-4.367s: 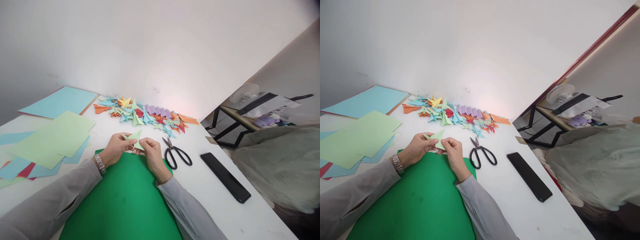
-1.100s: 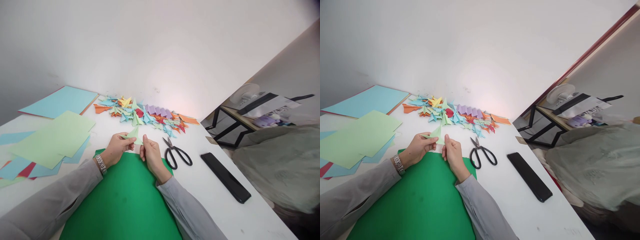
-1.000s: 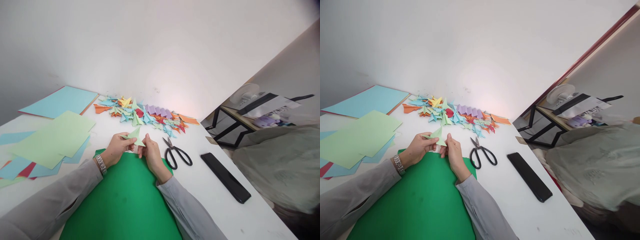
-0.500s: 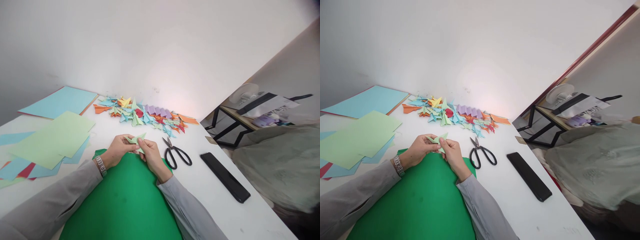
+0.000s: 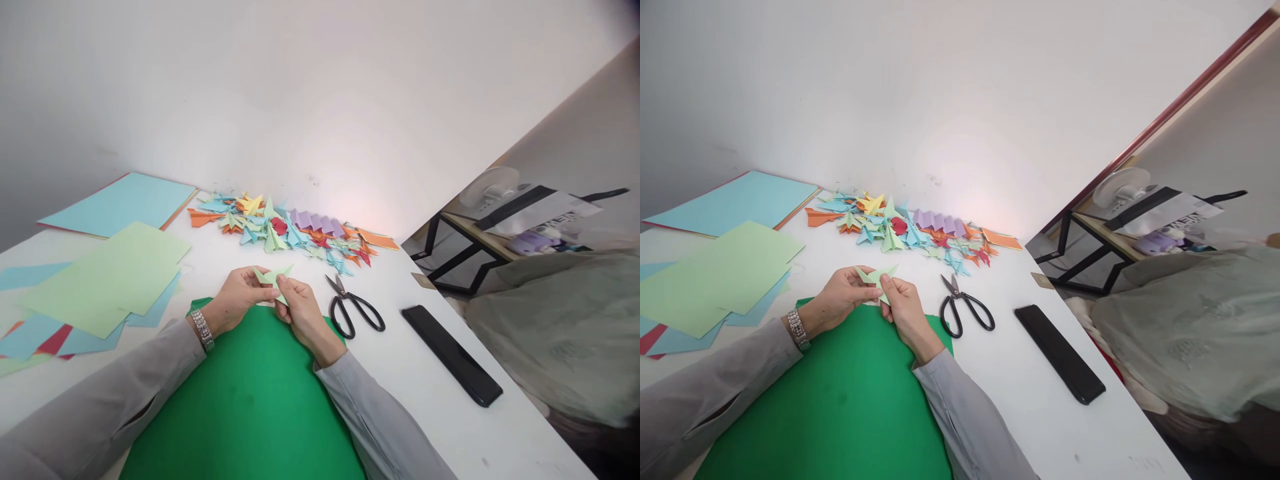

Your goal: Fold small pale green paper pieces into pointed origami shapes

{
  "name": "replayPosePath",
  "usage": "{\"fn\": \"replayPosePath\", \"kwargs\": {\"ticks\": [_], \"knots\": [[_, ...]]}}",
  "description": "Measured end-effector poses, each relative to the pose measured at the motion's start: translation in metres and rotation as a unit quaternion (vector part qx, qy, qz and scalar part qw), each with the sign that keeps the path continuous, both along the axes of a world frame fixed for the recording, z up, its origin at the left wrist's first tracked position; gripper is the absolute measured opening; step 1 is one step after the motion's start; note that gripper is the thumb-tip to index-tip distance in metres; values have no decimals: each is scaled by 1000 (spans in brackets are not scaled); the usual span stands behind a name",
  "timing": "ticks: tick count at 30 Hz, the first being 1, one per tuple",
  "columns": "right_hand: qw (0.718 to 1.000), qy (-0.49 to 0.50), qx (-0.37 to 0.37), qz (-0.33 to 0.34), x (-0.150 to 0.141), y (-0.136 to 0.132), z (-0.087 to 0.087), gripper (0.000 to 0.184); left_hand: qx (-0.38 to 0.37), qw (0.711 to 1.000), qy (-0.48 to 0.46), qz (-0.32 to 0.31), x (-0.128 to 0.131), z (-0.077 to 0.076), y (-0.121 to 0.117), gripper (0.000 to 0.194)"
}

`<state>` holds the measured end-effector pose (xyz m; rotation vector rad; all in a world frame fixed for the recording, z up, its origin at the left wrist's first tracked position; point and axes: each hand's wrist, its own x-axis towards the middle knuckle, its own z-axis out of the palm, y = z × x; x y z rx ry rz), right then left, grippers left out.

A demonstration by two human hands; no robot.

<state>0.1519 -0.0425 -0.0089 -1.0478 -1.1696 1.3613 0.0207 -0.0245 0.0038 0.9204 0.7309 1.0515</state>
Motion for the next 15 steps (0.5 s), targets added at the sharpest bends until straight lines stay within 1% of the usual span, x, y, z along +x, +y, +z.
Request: {"fn": "replayPosePath", "kwargs": {"ticks": [4,9,12,15], "knots": [[1000,8,-2,-6,0,1,0,45,9,1000,-3,5,1,0,-1,39],[999,39,-7,0,0,2,0,41,-16,999,-31,30,1,3,0,37],[998,59,-14,-8,0,2,2,41,-33,998,-57,19,-1,2,1,36],[997,80,-21,-2,0,1,4,43,-50,995,-81,16,-1,1,3,32]]}}
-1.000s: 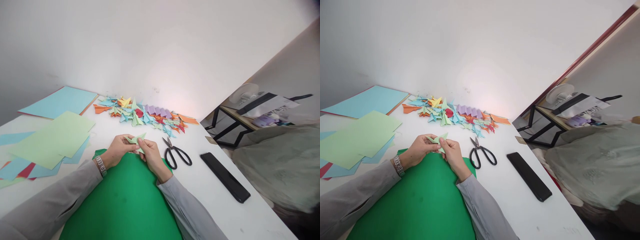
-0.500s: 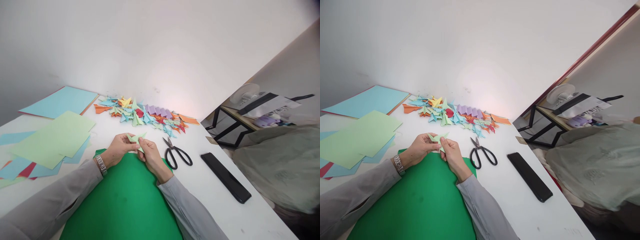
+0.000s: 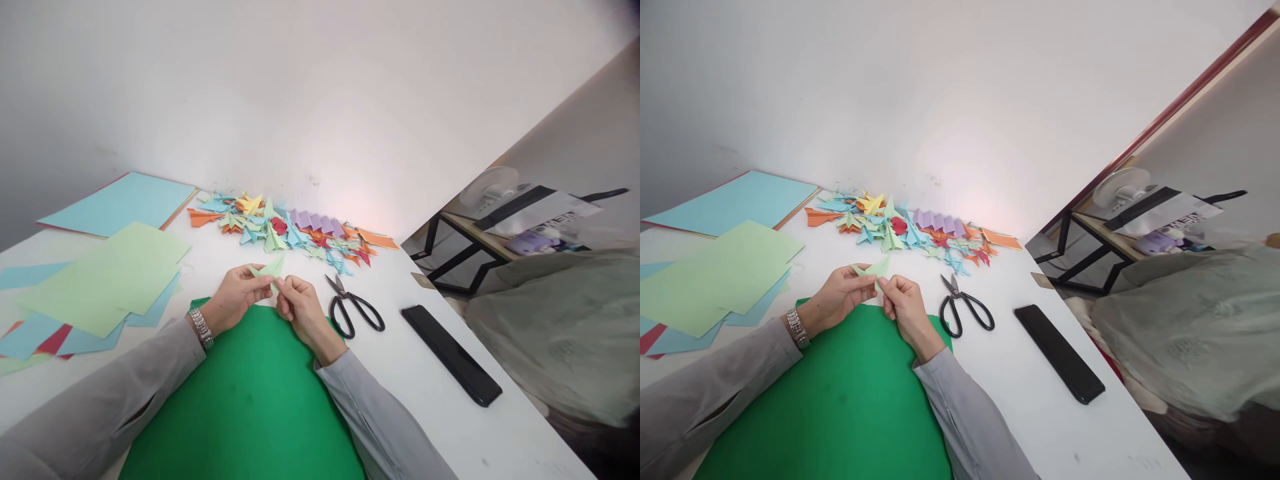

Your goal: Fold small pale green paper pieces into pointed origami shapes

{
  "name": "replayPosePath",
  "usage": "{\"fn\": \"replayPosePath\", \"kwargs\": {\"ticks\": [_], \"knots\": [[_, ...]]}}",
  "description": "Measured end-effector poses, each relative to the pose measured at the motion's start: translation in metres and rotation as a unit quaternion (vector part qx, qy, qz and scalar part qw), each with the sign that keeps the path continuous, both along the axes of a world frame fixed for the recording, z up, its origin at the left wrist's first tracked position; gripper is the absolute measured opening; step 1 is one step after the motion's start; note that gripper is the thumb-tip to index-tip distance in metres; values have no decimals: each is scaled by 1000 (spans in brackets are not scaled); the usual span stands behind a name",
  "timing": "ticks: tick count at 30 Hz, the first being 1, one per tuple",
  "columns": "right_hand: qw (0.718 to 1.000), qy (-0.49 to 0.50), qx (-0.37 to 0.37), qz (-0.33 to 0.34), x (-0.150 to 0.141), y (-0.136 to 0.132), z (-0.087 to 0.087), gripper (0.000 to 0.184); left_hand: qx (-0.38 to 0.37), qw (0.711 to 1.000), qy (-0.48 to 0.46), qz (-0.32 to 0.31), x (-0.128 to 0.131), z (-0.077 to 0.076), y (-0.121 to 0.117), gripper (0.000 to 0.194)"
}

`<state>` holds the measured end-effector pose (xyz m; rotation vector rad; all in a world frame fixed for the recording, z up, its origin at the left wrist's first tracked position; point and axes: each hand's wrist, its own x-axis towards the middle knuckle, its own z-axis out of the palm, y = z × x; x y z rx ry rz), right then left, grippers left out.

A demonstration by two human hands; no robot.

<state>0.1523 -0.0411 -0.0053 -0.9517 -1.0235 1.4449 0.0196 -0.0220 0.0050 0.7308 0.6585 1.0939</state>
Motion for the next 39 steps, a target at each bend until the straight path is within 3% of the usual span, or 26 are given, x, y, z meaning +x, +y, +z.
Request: {"fn": "replayPosePath", "kwargs": {"ticks": [5,13,20,24,28,31,35,39], "knots": [[999,45,-10,-13,-1,-1,3,52,-12,1000,19,20,0,0,1,27],[998,36,-7,-54,-2,1,0,57,-28,999,6,33,-3,1,2,21],[996,-19,36,-81,-2,0,-1,34,-27,999,22,38,-2,0,2,19],[991,-51,88,-92,-2,-1,2,31,-7,998,42,39,-2,0,2,20],[988,-87,85,-92,-1,-1,2,27,14,997,65,36,0,1,0,21],[987,-97,77,-101,0,0,1,24,15,995,84,50,1,3,-1,26],[989,-80,68,-99,0,0,1,23,49,993,96,52,1,2,-1,53],[992,-58,53,-97,1,1,-1,20,90,983,150,46,0,-1,-1,49]]}}
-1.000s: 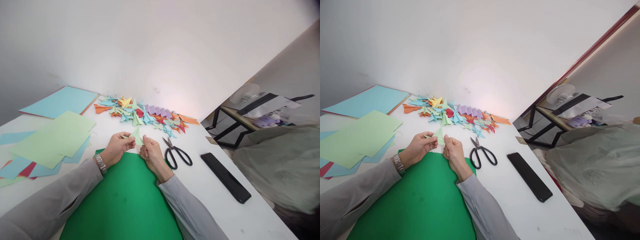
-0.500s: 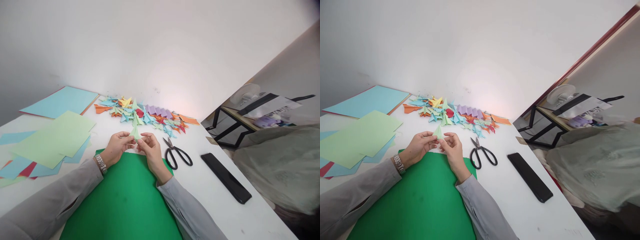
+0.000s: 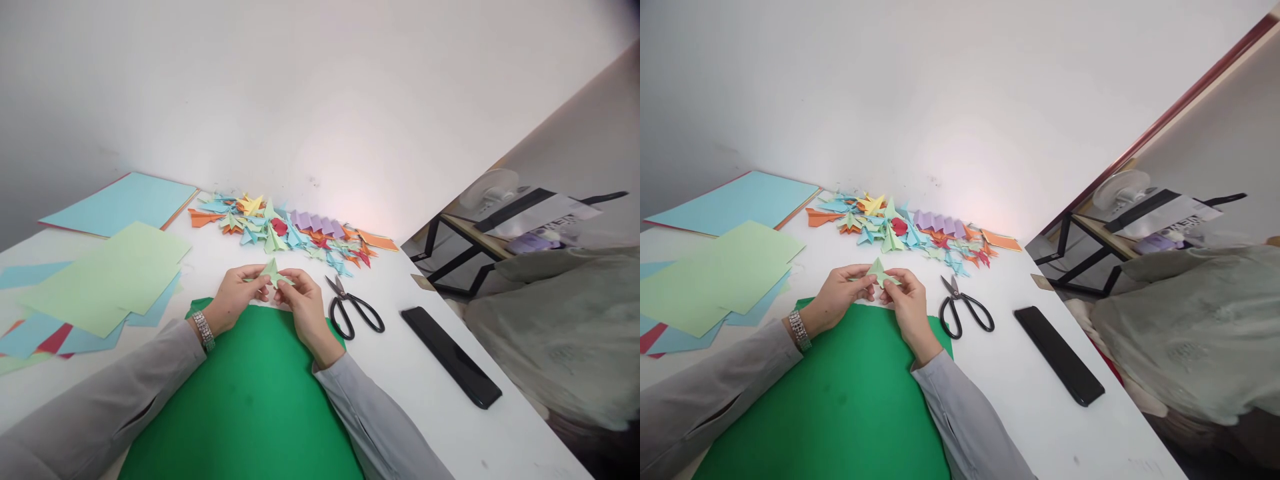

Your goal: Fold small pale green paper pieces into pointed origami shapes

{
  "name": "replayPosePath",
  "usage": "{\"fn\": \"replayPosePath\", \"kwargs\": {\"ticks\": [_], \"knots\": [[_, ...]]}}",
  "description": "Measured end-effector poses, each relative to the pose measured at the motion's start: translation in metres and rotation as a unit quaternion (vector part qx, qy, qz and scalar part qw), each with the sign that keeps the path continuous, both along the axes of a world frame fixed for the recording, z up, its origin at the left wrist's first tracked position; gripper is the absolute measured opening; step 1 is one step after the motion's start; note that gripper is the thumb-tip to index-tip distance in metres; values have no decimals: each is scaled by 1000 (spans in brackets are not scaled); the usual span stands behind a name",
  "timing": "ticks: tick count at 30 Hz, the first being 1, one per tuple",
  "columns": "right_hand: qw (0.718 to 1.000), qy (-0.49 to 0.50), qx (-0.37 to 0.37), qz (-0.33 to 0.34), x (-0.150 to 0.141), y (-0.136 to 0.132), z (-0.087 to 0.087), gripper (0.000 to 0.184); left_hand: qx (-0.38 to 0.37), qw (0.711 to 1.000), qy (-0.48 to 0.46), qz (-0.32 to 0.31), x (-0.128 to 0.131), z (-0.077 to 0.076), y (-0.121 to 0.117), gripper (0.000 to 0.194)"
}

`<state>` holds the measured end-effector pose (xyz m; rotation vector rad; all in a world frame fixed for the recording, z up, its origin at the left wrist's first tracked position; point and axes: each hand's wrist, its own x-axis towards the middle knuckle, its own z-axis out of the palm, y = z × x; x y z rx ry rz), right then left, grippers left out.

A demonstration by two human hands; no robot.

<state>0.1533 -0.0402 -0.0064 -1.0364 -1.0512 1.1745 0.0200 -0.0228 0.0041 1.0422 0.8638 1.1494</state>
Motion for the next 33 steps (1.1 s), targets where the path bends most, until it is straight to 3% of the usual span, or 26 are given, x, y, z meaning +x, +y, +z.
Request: {"fn": "replayPosePath", "kwargs": {"ticks": [5,10,15,19,23,28,33], "knots": [[999,40,-3,3,0,2,-1,13,35,999,27,11,-2,-3,0,71],[998,58,-9,11,0,2,-2,7,30,998,50,1,-2,-3,1,47],[999,47,7,22,2,2,-2,6,19,998,59,4,-2,0,0,55],[999,29,16,12,1,1,-1,10,14,998,52,15,-2,0,-1,59],[999,47,15,6,0,0,-1,27,10,999,41,32,-2,1,-1,65],[998,64,-23,9,-1,1,-1,22,4,998,38,44,-2,2,-1,69],[997,34,-63,32,-2,1,0,30,-11,998,32,52,-1,2,0,76]]}}
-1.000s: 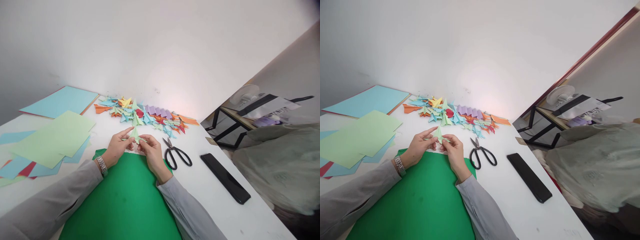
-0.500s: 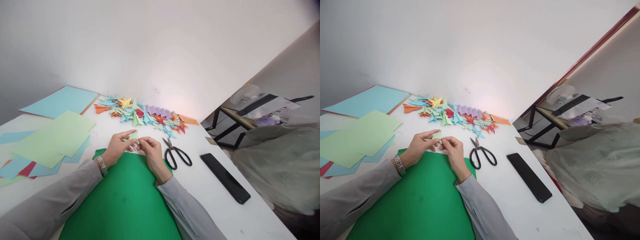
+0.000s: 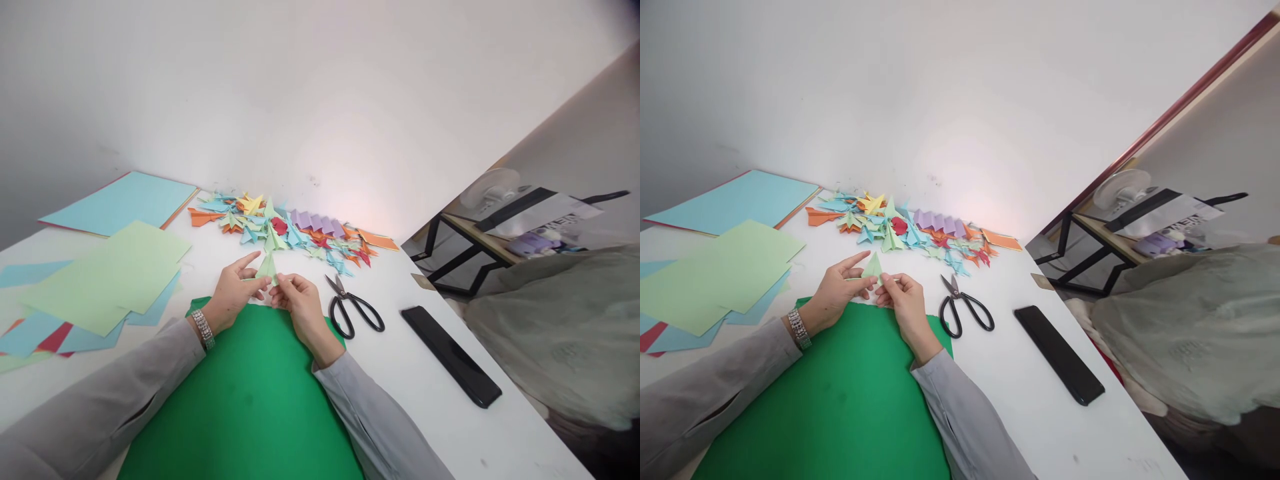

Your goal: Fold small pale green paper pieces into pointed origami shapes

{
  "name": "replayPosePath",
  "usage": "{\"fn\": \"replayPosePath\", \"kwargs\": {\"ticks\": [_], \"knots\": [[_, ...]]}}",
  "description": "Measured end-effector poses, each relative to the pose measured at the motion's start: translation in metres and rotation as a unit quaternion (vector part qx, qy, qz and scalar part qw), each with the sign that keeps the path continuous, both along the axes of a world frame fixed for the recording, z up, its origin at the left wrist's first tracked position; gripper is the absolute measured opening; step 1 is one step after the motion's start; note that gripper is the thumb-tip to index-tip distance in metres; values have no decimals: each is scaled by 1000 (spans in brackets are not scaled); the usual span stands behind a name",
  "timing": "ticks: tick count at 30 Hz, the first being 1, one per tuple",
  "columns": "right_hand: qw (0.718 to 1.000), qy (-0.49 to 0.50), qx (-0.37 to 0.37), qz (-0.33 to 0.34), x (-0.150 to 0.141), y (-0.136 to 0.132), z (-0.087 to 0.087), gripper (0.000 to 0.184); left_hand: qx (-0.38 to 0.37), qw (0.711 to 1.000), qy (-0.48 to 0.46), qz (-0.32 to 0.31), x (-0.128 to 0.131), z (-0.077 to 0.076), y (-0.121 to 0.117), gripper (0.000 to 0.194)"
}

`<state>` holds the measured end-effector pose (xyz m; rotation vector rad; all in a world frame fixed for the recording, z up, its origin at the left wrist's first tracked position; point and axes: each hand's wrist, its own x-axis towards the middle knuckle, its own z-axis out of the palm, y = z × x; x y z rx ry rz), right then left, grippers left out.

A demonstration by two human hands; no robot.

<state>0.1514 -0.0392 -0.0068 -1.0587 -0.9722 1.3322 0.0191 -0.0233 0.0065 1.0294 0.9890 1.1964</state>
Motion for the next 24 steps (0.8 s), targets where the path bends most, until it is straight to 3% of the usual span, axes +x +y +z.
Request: {"fn": "replayPosePath", "kwargs": {"ticks": [4,6,15,24], "knots": [[1000,-16,22,8,-1,0,0,29,10,999,3,-37,1,0,1,34],[999,-28,32,12,-1,-1,0,28,23,998,2,-53,1,-1,1,23],[996,-59,70,13,-5,-4,1,21,-8,1000,-5,-7,0,-4,2,28],[996,-61,65,7,-5,-5,1,21,15,999,34,16,2,-1,0,20]]}}
